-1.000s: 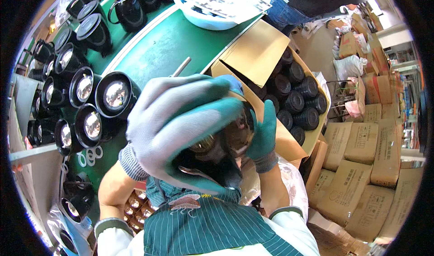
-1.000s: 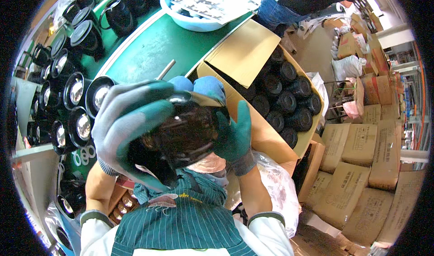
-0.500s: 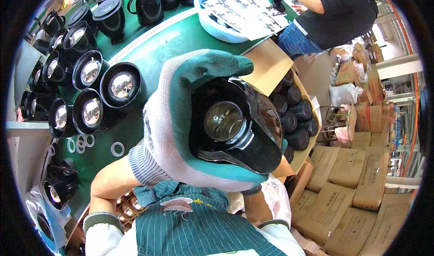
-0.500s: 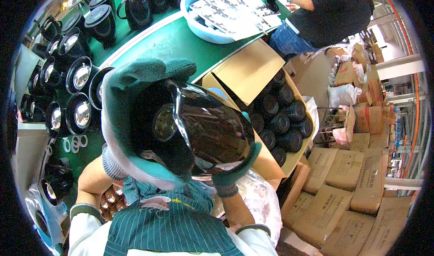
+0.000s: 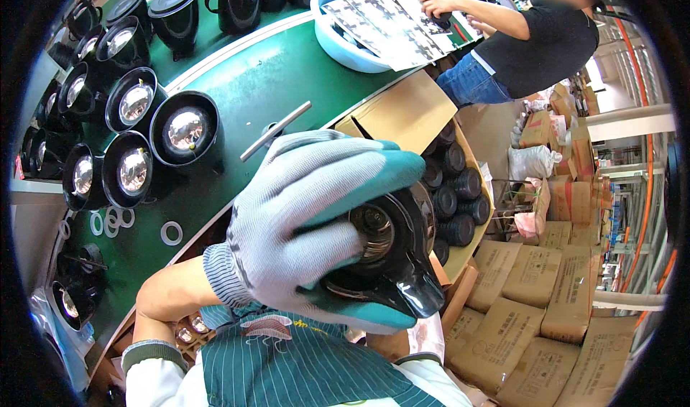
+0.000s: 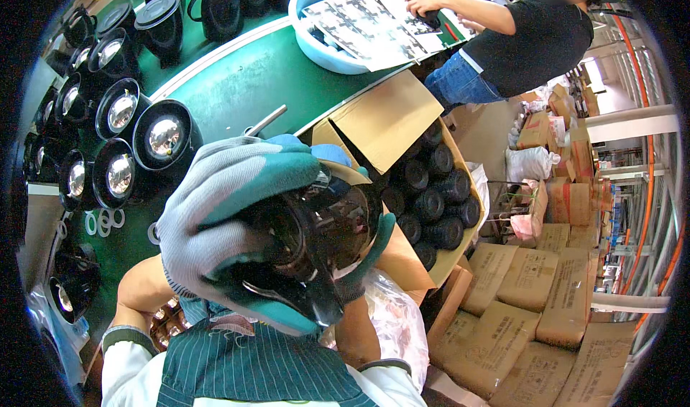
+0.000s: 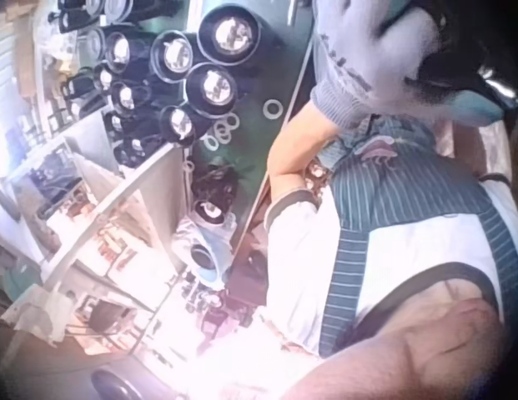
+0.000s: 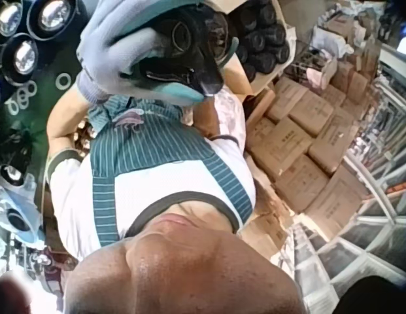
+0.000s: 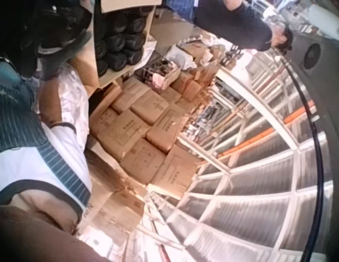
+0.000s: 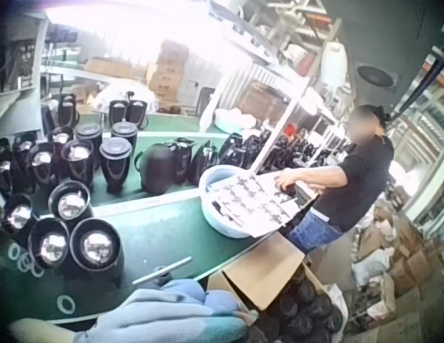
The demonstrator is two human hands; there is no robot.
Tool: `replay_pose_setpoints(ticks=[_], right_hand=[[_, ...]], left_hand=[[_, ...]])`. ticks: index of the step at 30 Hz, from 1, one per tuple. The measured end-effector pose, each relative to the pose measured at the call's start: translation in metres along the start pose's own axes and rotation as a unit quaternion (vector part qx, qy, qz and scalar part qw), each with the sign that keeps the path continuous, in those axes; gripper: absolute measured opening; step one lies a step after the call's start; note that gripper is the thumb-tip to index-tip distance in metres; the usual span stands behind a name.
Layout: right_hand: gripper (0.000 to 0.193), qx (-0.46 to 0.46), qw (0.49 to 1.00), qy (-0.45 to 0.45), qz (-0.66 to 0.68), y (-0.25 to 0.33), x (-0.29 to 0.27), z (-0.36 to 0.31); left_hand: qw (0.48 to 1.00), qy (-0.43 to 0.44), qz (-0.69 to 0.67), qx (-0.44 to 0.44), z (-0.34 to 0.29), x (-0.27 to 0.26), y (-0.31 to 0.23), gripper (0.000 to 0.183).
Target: The person assembles black kettles at a workstation. They pick up kettle bodies, insert metal rods into the base, and attach lids. The person handles the kettles one at a time, placing completed units on the table.
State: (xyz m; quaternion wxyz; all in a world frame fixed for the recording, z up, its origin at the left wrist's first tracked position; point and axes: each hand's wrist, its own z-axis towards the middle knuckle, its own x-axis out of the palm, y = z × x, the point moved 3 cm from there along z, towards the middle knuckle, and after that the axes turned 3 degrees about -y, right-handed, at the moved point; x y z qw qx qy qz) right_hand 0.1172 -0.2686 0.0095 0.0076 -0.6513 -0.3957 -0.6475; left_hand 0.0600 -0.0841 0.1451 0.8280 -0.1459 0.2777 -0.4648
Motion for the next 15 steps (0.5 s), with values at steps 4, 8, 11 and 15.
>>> replay_pose_setpoints(ticks=[4,8,11,15], right_hand=[[0.099,0.04,0.996,-0.073,0.041,-0.006,-0.022,-0.005],[0.098,0.042,0.997,-0.056,0.027,-0.003,-0.021,-0.006],[0.097,0.039,0.998,-0.048,0.03,-0.004,-0.025,-0.009],[0.096,0.036,0.998,-0.039,0.029,-0.004,-0.028,-0.012]], left_hand=[[0.999,0.025,-0.001,0.041,-0.001,0.003,0.003,0.053],[0.998,0.042,-0.02,-0.046,0.001,-0.003,0.0,0.063],[0.996,-0.006,-0.029,-0.085,-0.008,0.008,0.003,0.079],[0.994,-0.096,0.004,-0.061,-0.007,0.019,0.005,0.091]])
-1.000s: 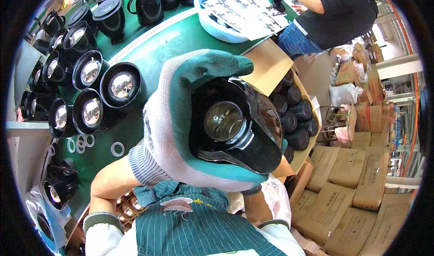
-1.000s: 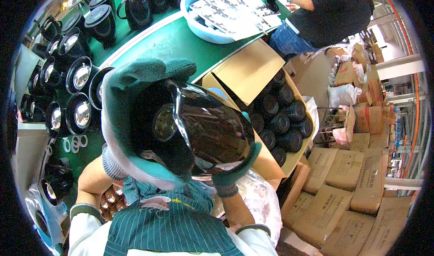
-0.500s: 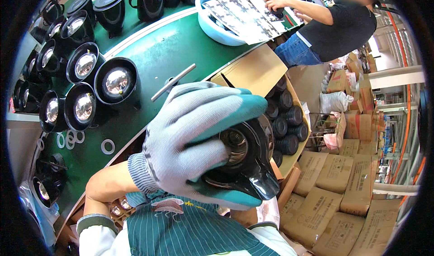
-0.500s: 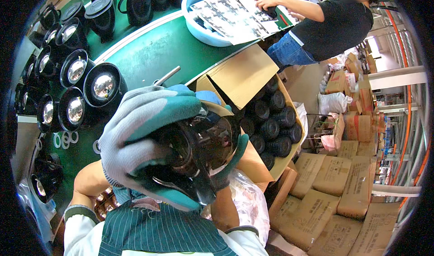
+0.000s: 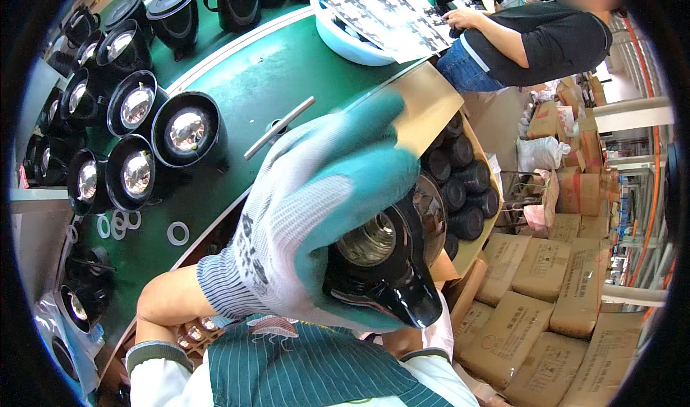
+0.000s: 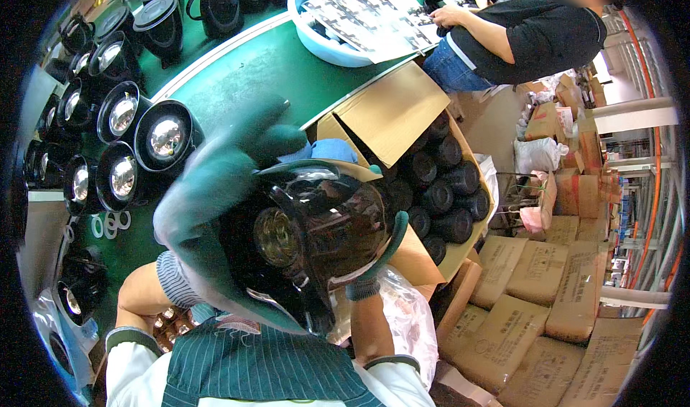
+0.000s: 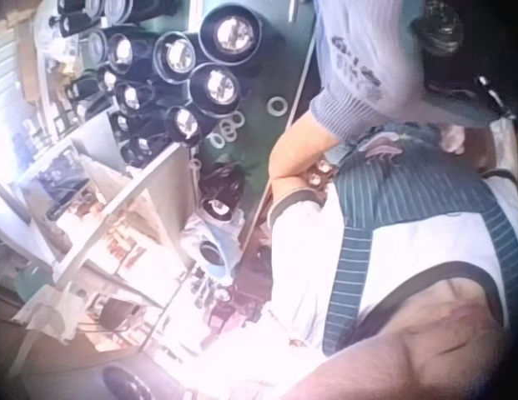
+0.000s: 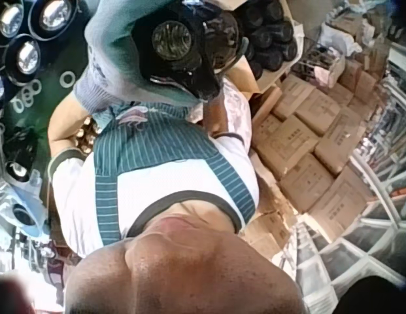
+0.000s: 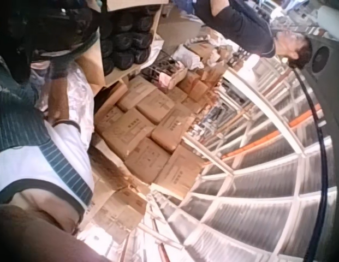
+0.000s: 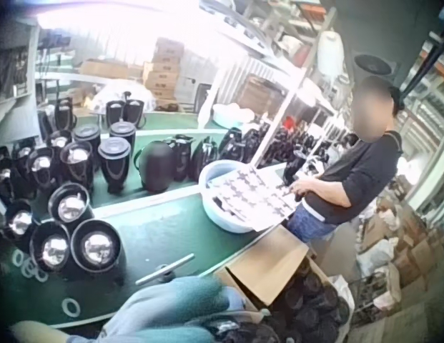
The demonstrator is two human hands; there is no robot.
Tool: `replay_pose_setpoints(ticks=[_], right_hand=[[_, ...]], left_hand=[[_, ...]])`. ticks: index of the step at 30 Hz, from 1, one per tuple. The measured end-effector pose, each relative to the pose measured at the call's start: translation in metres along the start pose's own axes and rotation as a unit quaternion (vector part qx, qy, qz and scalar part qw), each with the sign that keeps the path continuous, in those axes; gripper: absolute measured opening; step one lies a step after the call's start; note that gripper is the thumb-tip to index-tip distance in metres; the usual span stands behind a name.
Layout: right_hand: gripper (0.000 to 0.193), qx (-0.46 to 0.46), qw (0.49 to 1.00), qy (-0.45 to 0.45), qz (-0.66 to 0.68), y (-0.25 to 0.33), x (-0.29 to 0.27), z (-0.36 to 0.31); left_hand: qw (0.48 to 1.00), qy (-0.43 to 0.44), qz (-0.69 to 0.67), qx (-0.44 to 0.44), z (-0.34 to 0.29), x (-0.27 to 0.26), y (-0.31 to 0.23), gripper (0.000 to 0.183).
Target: The person assembles black kettles at a workstation. They pick up kettle bodies, insert metal rods into the base, and attach lids. The person handles the kettles one at a time, placing completed units on the table.
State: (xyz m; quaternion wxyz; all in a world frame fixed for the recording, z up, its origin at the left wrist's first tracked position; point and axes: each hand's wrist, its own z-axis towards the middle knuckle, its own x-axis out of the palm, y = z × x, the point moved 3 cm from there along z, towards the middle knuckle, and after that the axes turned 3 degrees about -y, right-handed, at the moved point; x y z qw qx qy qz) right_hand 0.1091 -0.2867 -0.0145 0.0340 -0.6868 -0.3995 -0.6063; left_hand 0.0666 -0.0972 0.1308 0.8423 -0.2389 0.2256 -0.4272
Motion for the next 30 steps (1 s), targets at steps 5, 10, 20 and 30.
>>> replay_pose_setpoints(ticks=[5,10,20,30], right_hand=[[0.095,0.003,1.0,0.009,-0.015,0.001,0.003,-0.004],[0.093,0.037,0.999,0.0,-0.018,0.003,-0.015,-0.008],[0.091,0.178,0.984,0.009,-0.005,-0.003,-0.05,-0.009],[0.08,-0.012,0.991,0.011,0.131,-0.019,-0.035,-0.022]], left_hand=[[0.993,0.096,0.032,0.058,0.012,-0.005,-0.018,0.059],[0.924,0.312,-0.137,0.173,0.008,0.014,-0.035,0.04],[0.961,0.26,-0.076,0.059,0.018,-0.009,-0.002,0.087],[0.996,0.047,0.009,0.072,0.012,0.008,-0.016,0.063]])
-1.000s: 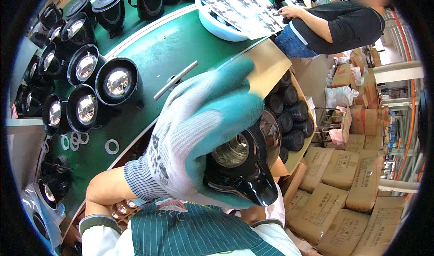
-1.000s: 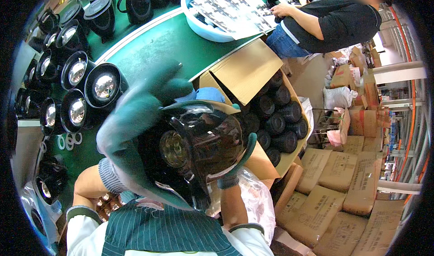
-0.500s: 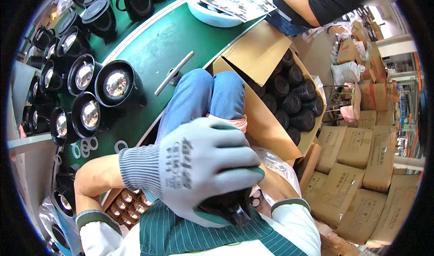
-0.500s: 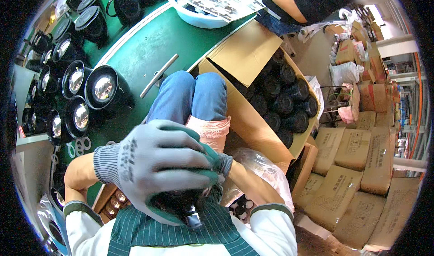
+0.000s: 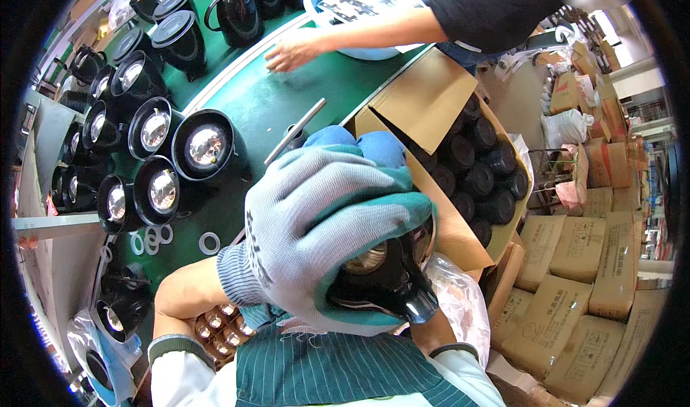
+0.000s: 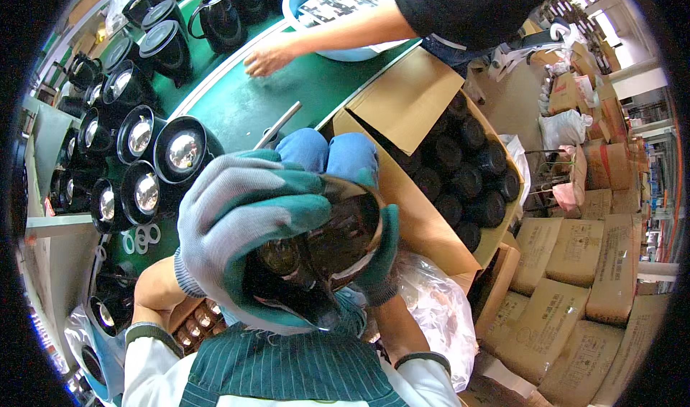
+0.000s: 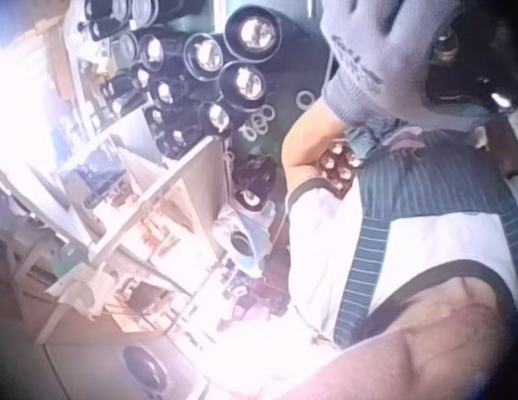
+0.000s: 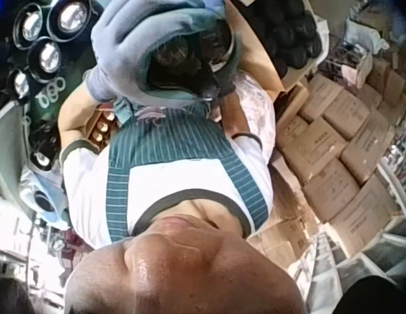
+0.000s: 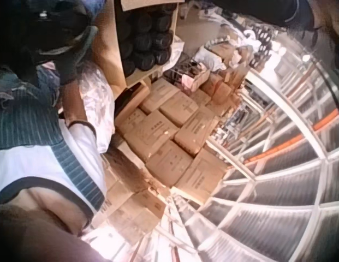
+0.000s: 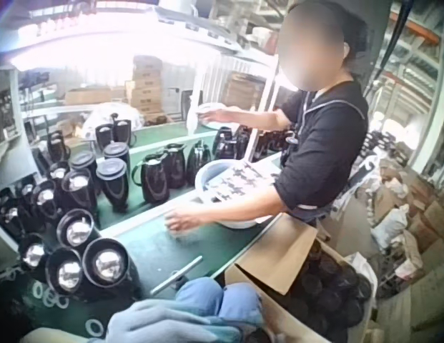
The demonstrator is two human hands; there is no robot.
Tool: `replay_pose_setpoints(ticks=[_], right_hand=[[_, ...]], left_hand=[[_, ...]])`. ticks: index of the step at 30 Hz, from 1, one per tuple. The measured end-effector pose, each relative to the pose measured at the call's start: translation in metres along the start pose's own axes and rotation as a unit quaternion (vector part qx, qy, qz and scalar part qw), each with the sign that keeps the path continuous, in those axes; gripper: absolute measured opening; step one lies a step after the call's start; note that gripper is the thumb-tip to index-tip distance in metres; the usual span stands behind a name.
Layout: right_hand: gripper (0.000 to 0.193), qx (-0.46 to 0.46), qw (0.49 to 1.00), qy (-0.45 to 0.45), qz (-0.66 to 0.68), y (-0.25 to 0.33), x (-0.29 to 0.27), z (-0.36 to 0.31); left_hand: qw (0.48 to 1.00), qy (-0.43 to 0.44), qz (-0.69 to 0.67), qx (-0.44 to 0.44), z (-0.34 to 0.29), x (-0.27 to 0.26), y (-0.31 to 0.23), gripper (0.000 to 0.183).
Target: The person assembles black kettles at a workstation. They pick up kettle bodies, insert metal rods into the base, and attach lids. The person handles the kettles one at a time, placing completed units on the table.
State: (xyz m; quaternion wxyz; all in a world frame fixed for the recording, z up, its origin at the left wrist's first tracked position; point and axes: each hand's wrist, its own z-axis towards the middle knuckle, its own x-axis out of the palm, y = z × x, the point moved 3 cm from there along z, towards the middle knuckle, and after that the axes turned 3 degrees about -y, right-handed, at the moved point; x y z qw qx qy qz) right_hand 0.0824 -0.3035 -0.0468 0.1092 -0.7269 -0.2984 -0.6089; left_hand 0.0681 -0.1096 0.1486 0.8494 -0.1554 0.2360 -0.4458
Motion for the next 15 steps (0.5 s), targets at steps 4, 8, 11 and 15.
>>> replay_pose_setpoints(ticks=[4,8,11,15], right_hand=[[0.073,0.152,0.979,0.012,0.133,0.002,-0.035,0.002],[0.066,0.276,0.922,0.06,0.265,0.003,-0.052,-0.003],[0.07,0.218,0.972,-0.033,-0.082,0.048,-0.028,0.017],[0.071,0.084,0.969,0.004,-0.233,0.124,0.053,0.04]], left_hand=[[0.984,0.151,-0.042,0.087,-0.002,-0.005,-0.018,0.048],[0.964,0.192,-0.137,0.118,-0.032,0.007,-0.029,0.046],[0.978,0.141,-0.118,0.095,-0.043,0.0,-0.003,0.055],[0.996,0.039,0.038,-0.064,-0.11,0.001,0.025,0.099]])
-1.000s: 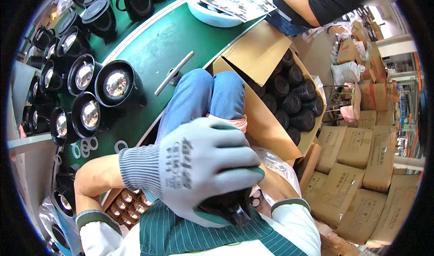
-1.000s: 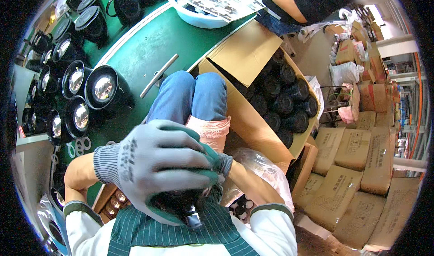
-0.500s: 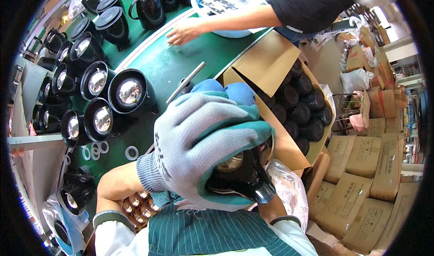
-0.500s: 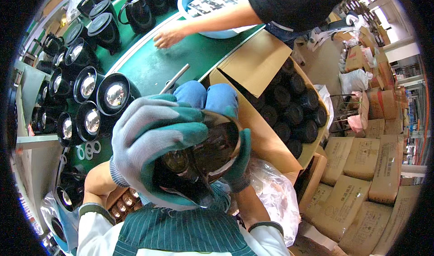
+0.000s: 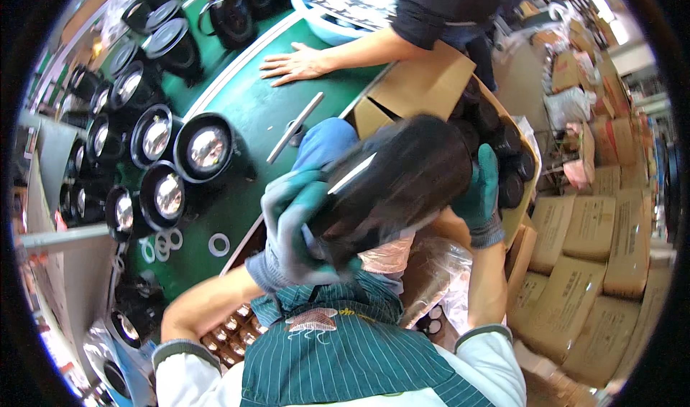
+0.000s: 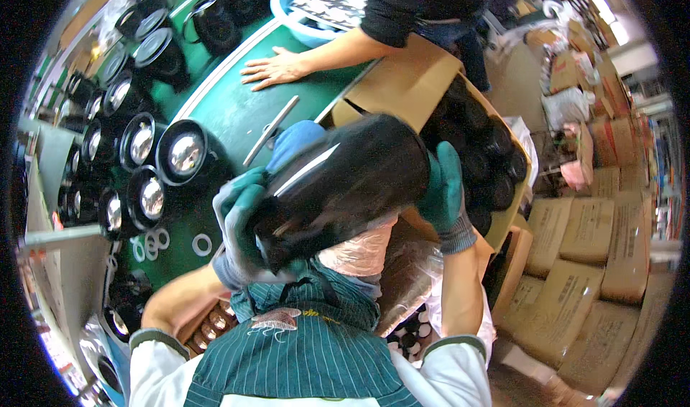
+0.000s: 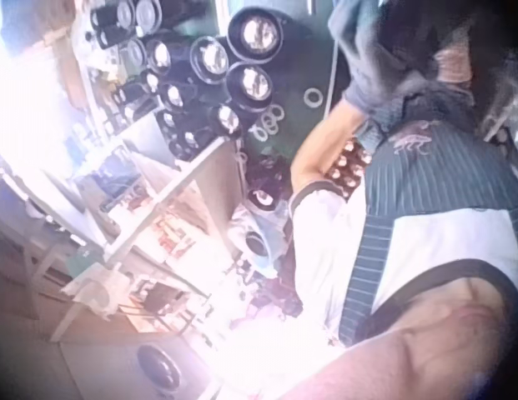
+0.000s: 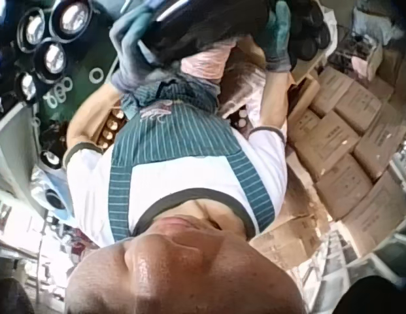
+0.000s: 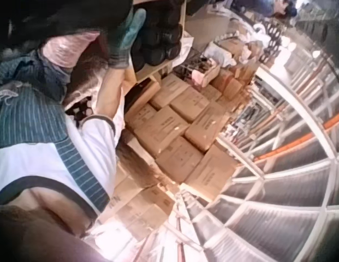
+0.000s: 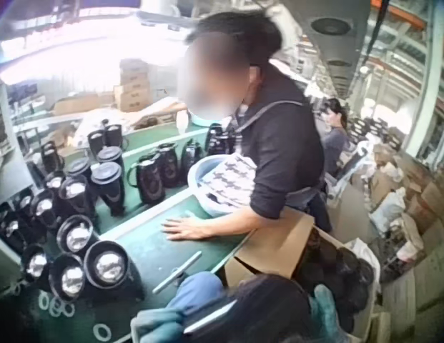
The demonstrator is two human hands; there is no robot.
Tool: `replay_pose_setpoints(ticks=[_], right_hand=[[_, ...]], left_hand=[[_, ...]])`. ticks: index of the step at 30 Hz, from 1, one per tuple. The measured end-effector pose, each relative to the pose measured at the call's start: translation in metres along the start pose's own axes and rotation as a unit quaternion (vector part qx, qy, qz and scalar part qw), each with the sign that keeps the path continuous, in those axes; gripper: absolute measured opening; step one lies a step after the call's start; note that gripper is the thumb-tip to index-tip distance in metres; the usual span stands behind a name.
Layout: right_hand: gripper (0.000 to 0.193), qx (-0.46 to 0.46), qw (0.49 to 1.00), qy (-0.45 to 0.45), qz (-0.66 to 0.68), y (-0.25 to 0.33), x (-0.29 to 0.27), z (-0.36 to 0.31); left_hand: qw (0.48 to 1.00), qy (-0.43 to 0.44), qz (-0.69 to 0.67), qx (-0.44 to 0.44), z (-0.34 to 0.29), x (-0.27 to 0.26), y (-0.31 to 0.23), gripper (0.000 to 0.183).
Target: The person assembles black kettles at a workstation. They pick up kettle bodies, insert metal rods into the base, and attach lids. The person handles the kettles one at a time, placing completed units on the table.
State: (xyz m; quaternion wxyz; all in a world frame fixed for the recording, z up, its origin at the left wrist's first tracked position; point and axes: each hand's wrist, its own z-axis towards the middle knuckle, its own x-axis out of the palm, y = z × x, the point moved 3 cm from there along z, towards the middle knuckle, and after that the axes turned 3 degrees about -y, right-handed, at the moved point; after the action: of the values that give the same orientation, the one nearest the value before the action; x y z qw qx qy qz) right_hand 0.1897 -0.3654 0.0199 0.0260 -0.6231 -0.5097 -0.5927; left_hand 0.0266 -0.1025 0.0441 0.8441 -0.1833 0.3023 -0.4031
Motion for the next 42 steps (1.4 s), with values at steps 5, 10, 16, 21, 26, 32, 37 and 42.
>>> replay_pose_setpoints(ticks=[5,10,16,21,26,32,37,42], right_hand=[[0.048,-0.246,0.799,0.001,-0.549,0.0,0.044,0.008],[0.04,-0.191,0.904,-0.005,-0.383,-0.031,0.023,0.02],[0.036,-0.192,0.905,0.033,-0.379,-0.059,-0.009,0.046],[0.042,-0.182,0.881,0.05,-0.433,-0.073,-0.029,0.052],[0.053,-0.183,0.894,0.035,-0.408,-0.081,-0.031,0.048],[0.074,-0.152,0.841,0.046,-0.517,-0.072,-0.032,0.052],[0.102,-0.128,0.651,0.137,-0.736,-0.062,0.009,0.061],[0.094,-0.151,0.71,0.179,-0.664,-0.055,0.012,0.046]], left_hand=[[0.968,0.114,0.081,-0.207,-0.091,0.041,-0.012,0.127],[0.943,0.168,0.14,-0.25,-0.115,0.05,-0.007,0.133],[0.934,0.306,0.042,-0.178,-0.115,0.031,0.005,0.114],[0.97,0.146,0.07,-0.184,-0.086,0.013,0.042,0.075],[0.966,0.208,0.132,-0.083,0.005,0.072,0.041,0.087],[0.969,0.222,-0.001,-0.108,-0.011,0.081,0.06,0.11],[0.962,0.13,-0.091,-0.221,-0.024,0.076,0.057,0.133],[0.954,0.095,-0.157,-0.237,-0.034,0.065,0.053,0.117]])
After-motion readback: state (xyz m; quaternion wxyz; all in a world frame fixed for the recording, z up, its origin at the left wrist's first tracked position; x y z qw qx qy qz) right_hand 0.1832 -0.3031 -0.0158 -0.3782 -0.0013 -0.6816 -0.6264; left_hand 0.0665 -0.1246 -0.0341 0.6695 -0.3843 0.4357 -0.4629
